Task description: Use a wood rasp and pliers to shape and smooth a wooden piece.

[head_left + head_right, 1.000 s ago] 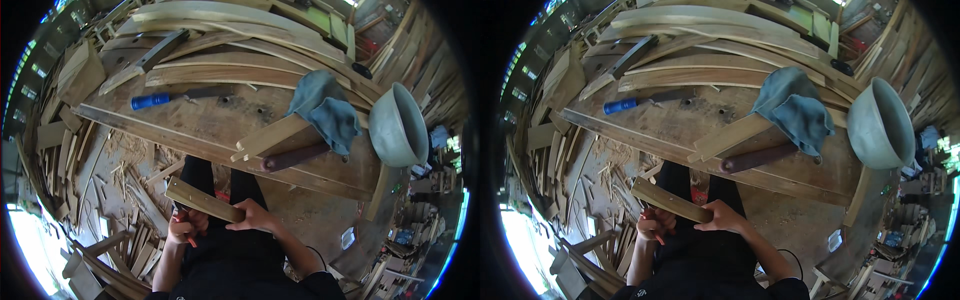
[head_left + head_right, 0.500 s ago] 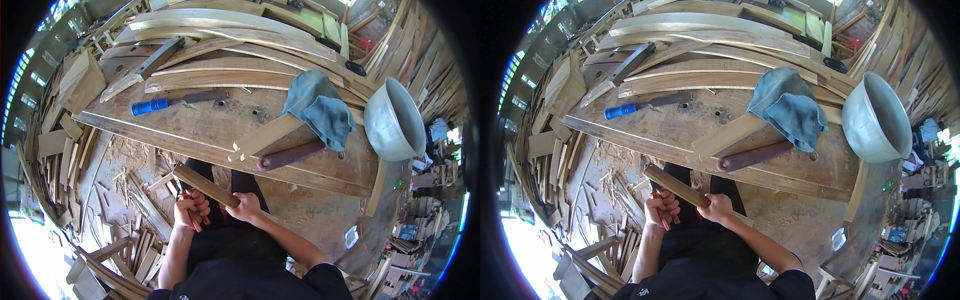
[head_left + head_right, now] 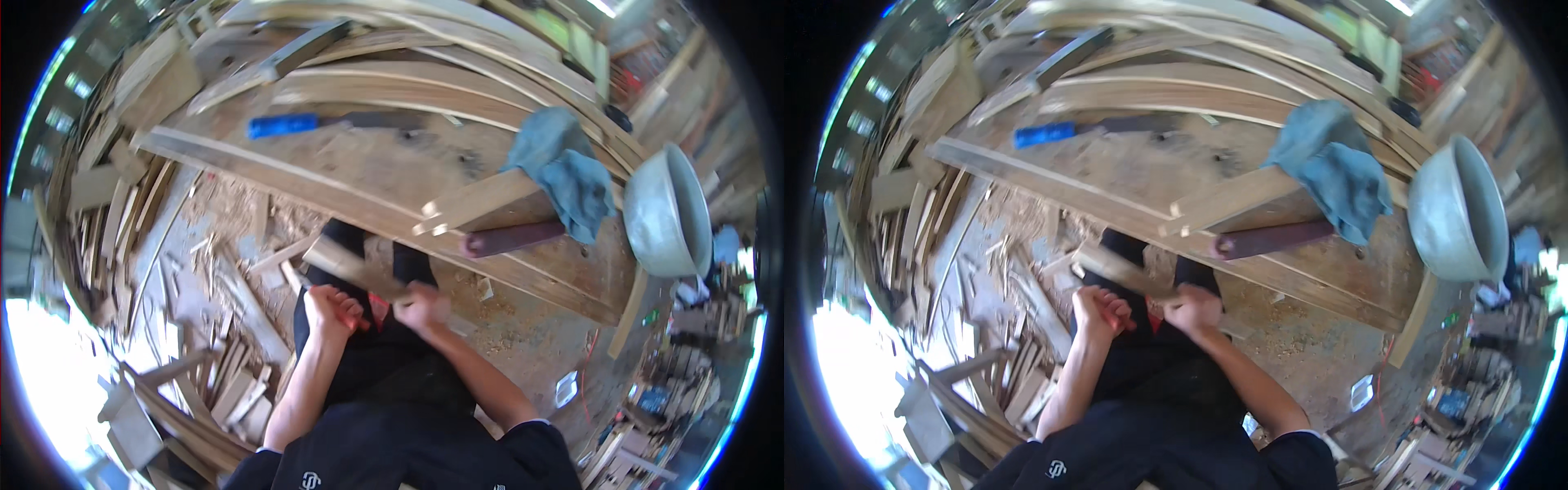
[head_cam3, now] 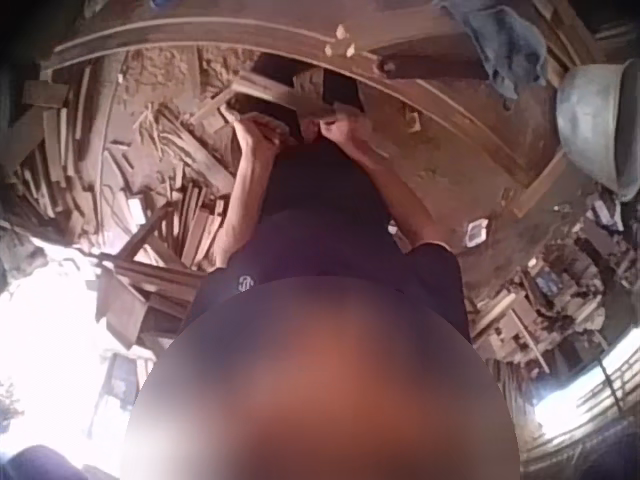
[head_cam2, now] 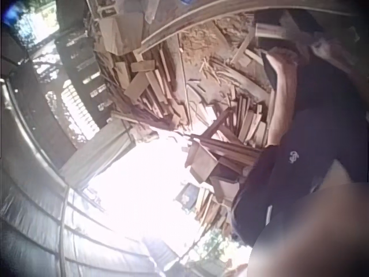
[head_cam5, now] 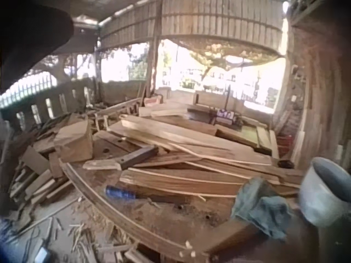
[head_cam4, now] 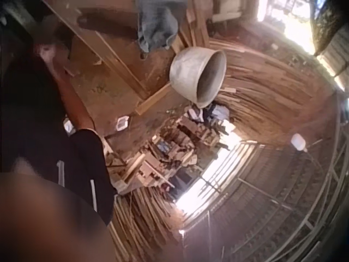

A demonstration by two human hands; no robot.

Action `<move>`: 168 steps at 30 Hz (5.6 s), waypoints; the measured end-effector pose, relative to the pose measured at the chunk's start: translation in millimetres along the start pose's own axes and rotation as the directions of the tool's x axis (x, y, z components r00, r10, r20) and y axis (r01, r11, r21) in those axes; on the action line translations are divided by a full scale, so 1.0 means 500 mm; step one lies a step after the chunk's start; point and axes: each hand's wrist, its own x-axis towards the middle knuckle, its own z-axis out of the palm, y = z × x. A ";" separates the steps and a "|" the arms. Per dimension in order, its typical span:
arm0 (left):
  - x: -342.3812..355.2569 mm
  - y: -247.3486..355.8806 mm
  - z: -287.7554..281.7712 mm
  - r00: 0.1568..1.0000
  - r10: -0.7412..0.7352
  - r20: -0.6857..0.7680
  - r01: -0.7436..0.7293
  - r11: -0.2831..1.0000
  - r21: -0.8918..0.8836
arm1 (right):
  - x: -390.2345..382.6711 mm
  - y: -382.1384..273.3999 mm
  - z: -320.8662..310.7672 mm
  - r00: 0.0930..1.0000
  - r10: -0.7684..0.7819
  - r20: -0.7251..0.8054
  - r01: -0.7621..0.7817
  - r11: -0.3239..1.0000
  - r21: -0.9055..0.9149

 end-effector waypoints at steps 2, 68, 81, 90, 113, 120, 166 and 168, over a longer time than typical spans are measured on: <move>0.011 -0.005 -0.007 0.995 -0.101 -0.012 0.099 0.989 -0.114 | 0.021 0.039 -0.006 0.995 0.096 -0.004 -0.096 0.994 0.058; -0.220 0.083 0.024 0.243 0.511 0.825 -0.587 -0.599 0.544 | 0.025 -0.164 -0.352 0.999 -0.003 0.036 -0.004 0.983 0.185; -0.194 0.099 0.016 0.520 0.466 0.716 -0.821 0.042 0.569 | 0.018 -0.151 -0.343 0.994 0.029 0.101 -0.057 0.959 0.277; -0.218 0.105 0.043 0.669 0.404 0.624 -0.738 0.455 0.498 | 0.048 -0.152 -0.317 0.886 -0.129 0.445 -0.054 0.924 0.377; -0.211 0.031 0.029 0.541 0.420 0.728 -0.828 0.417 0.375 | 0.127 -0.273 -0.188 0.976 -0.166 0.141 -0.030 0.540 0.841; -0.183 0.017 0.024 0.609 0.332 0.720 -0.754 0.525 0.396 | 0.108 -0.241 -0.173 0.989 -0.016 0.147 -0.111 0.580 0.807; -0.141 0.212 0.444 -0.060 0.238 0.969 -0.359 -0.911 0.202 | -0.022 -0.086 -0.347 0.864 0.166 0.475 -0.501 0.375 0.780; -0.124 0.245 0.413 -0.061 0.236 0.970 -0.304 -0.930 0.207 | -0.012 -0.092 -0.346 0.846 0.259 0.466 -0.531 0.338 0.777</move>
